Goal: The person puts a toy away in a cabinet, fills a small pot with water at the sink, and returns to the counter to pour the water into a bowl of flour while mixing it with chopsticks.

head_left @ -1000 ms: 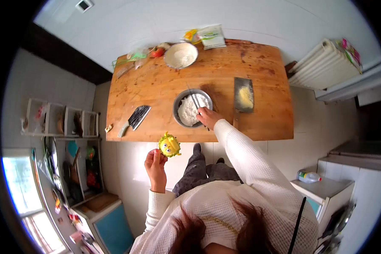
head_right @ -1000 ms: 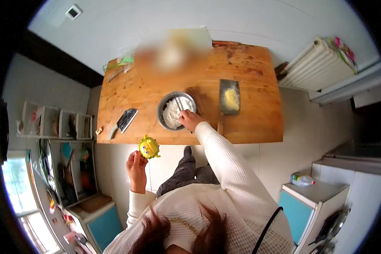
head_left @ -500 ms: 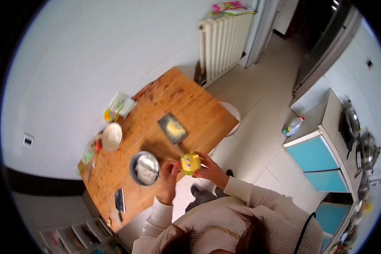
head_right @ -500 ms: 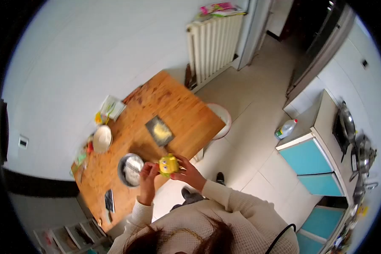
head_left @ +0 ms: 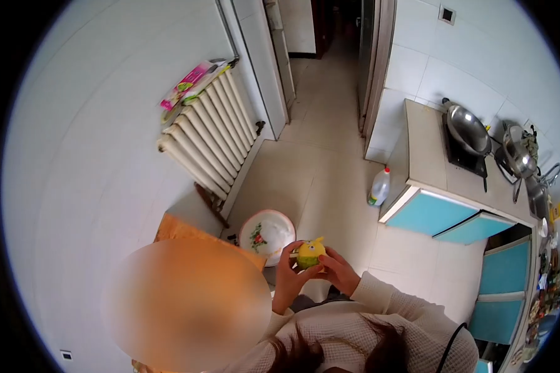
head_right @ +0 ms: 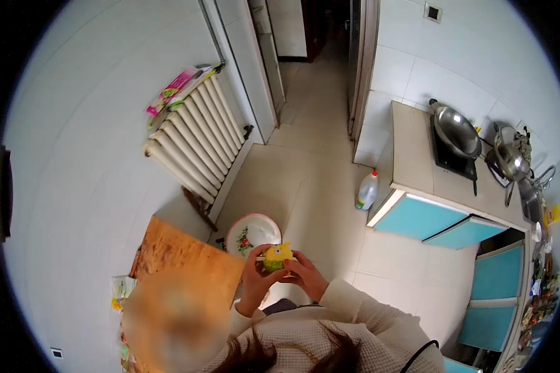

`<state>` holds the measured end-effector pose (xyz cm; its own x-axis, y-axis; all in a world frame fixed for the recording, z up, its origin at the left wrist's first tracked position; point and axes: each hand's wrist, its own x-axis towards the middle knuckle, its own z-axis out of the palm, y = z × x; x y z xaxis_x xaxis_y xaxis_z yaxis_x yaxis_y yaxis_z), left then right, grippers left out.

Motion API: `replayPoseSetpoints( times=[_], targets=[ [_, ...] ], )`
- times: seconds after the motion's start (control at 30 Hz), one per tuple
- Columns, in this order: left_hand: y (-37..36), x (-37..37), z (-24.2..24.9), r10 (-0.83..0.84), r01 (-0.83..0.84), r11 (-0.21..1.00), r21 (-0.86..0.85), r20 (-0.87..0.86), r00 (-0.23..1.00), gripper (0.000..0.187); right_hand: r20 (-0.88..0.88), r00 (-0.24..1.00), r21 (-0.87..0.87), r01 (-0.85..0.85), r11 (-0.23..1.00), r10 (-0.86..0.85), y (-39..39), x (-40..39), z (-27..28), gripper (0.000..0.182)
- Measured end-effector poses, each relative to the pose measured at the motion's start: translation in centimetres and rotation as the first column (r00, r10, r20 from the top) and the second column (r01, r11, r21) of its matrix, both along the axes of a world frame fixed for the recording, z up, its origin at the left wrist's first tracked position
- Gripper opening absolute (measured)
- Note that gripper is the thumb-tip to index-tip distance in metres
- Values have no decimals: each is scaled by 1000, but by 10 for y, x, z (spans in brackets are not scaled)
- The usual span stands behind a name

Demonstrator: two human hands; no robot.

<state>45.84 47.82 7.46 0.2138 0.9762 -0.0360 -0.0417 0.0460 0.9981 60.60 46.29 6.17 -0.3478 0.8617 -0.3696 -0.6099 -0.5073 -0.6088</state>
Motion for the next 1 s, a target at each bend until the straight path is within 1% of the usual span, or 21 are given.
replayPoseSetpoints(
  times=[0.07,0.13,0.17,0.2,0.27,0.3,0.33,0.4,0.43,0.47,0.53,0.57,0.6,0.63,0.7,0.73,0.8,0.83,0.93,0.97,1.0],
  targets=[
    [24,11,0,-8,8,1000,-17,-1,1000,58,7,1000,2,12,1000,-12,19,12,-1,47],
    [50,19,-7,-21,22,1000,6,-78,997,58,-10,1000,-40,-14,999,13,42,23,-6,47],
    [64,22,-13,-17,16,999,-27,-41,999,59,-1,1000,-56,-25,998,25,56,27,-9,47],
    [80,24,-16,-24,23,999,-46,-39,999,59,-1,1000,-75,-18,997,18,73,29,-16,47],
    [116,32,-20,14,-17,999,-42,-63,998,58,-25,997,-75,-77,994,75,112,38,-32,47],
    [135,34,-17,-26,18,995,-101,-71,997,55,1,995,-56,-96,994,96,133,42,-33,49],
    [156,39,-21,-25,19,995,-93,-66,998,55,8,995,-49,-96,994,96,153,48,-33,49],
    [202,46,-28,-19,17,1000,-12,-119,993,54,74,988,-54,-128,990,132,202,59,-32,47],
    [227,53,-28,-19,23,999,27,-140,990,53,78,989,-38,-125,991,128,227,64,-29,47],
    [253,56,-25,-21,27,999,41,-137,990,53,85,989,-59,-112,992,117,250,69,-27,47],
    [307,68,-17,-93,94,996,-2,-165,982,54,101,990,-75,-91,993,98,299,79,-18,46],
    [334,74,-13,-103,112,993,49,-143,984,55,105,991,-58,-75,996,80,323,84,-15,47],
    [363,79,-10,-104,112,992,55,-132,986,55,111,992,-41,-60,997,64,347,91,-12,47],
    [391,86,-8,-142,155,985,71,-163,976,55,126,990,-41,-63,997,68,369,101,-8,47],
    [440,106,3,-197,221,973,72,-247,949,59,78,997,-11,0,1000,1,414,117,-6,47],
    [463,120,5,-185,211,974,79,-256,949,59,70,997,-2,-11,1000,11,435,127,-6,47],
    [506,152,-3,-226,300,940,162,-363,904,61,-6,995,20,100,995,-99,467,157,-14,43],
    [527,169,-3,-251,346,915,206,-380,890,64,29,990,-1,135,991,-135,483,173,-9,42],
    [583,215,-11,-249,353,903,246,-369,896,64,18,984,-9,179,984,-179,534,219,-21,45],
    [601,231,-8,-293,331,939,92,-284,913,62,37,984,12,175,984,-176,555,234,-22,47],
    [620,243,-14,-285,320,943,89,-280,917,62,41,985,8,165,986,-165,578,248,-27,47]
  ],
)
